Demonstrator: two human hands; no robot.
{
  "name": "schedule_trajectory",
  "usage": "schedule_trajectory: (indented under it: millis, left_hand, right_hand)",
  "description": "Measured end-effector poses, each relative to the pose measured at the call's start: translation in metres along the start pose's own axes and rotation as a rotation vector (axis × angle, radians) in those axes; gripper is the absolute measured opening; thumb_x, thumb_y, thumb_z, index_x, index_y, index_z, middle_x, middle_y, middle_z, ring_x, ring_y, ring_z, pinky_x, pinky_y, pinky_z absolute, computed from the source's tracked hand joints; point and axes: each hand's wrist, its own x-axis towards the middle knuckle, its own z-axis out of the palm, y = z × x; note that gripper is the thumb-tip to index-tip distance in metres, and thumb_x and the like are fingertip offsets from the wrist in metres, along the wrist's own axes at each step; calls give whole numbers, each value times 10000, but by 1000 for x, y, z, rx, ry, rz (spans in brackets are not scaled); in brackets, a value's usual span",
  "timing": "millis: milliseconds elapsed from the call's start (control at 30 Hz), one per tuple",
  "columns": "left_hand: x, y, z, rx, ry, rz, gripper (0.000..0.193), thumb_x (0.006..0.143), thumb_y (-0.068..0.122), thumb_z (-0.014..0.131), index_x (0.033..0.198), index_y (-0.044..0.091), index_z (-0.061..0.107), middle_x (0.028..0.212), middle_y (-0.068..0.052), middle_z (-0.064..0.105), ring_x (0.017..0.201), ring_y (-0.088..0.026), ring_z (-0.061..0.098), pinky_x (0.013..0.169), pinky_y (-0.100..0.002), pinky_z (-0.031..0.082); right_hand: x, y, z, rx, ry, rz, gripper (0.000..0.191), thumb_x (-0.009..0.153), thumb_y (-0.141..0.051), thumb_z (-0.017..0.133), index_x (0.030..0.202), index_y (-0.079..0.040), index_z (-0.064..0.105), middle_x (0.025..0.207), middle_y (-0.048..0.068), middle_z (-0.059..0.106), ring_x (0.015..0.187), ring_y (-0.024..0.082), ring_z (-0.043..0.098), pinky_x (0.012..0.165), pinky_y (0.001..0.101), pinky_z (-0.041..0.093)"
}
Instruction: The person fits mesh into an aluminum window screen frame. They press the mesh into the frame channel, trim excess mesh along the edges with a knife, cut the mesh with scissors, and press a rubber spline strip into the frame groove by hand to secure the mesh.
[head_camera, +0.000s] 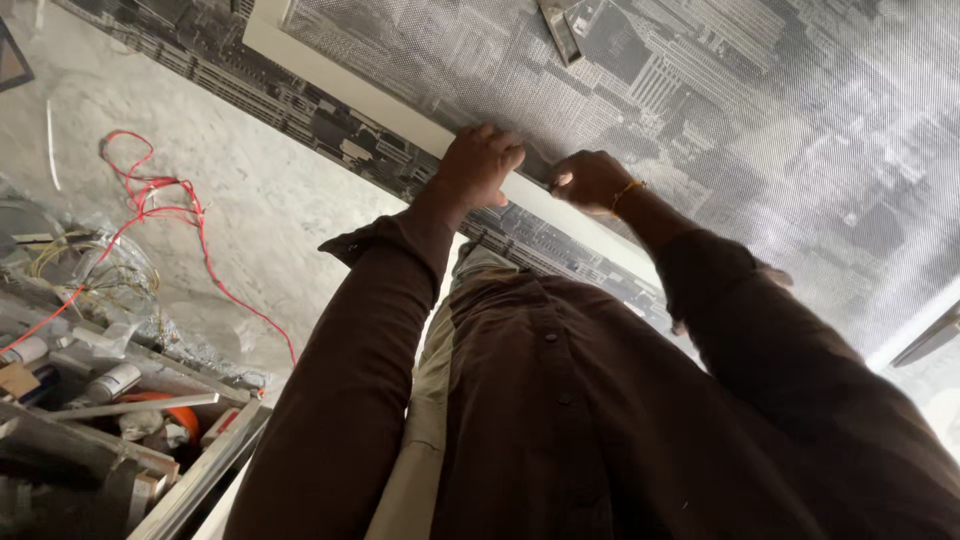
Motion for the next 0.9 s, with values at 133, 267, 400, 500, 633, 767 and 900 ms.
schedule_trajectory:
  millis: [133, 267, 400, 500, 633, 767, 900]
  left_hand:
    - [1, 1, 1, -26, 15, -18, 826, 521, 389, 994, 1223, 119, 654, 1245, -93, 646, 1164, -333, 587, 1022, -536, 448]
    - [1, 3, 0, -44, -25, -15, 790, 589, 386, 983, 1244, 100, 647, 1239, -90, 649, 1175, -336, 588, 1049, -535, 454]
    - [1, 0, -2, -39, -15, -13, 796, 580, 379, 979, 1246, 100, 644, 1258, -90, 637, 1186, -348, 576, 1041, -543, 444]
    - [5, 4, 0, 19, -19, -15, 789, 588, 371, 973, 1250, 98, 642, 1277, -98, 632, 1201, -336, 577, 1037, -542, 449]
    - [17, 42, 19, 68, -32, 68, 795, 583, 381, 968, 1248, 103, 634, 1230, -138, 628, 1169, -350, 571, 990, -562, 448]
    - [35, 112, 48, 6, 214, 139, 525, 797, 275, 906, 1230, 101, 665, 1239, -85, 633, 1211, -281, 583, 1086, -475, 466]
    - [38, 131, 51, -119, 184, 40, 532, 674, 244, 928, 1148, 122, 721, 1235, -64, 657, 1172, -295, 599, 1061, -480, 471]
  right_hand:
    - [-17, 4, 0, -131, -13, 9, 247, 943, -341, 689, 1115, -183, 769, 1119, 59, 775, 1074, 277, 721, 953, 429, 557]
    - [-31, 10, -1, -42, -11, 66, 245, 936, -283, 663, 1123, -180, 782, 1140, 42, 787, 1069, 257, 738, 983, 439, 551]
    - [-34, 15, -8, -15, -84, 36, 264, 881, -296, 728, 1112, -174, 769, 1127, 44, 782, 1069, 248, 729, 973, 432, 554]
    - [-50, 18, 0, -19, -20, 28, 287, 871, -265, 732, 1138, -162, 741, 1121, 59, 774, 1045, 228, 743, 962, 416, 567]
    - [-88, 27, 29, -29, 185, 68, 255, 907, -252, 710, 1125, -123, 744, 1132, 90, 746, 1010, 243, 730, 891, 406, 598]
    - [-101, 38, 51, -172, 375, -86, 190, 1011, -240, 654, 1117, -111, 744, 1150, 95, 756, 1042, 224, 723, 906, 395, 610]
    - [-87, 46, 44, -71, 289, -39, 231, 1077, -281, 591, 1166, -125, 735, 1178, 88, 763, 1068, 238, 715, 936, 423, 594]
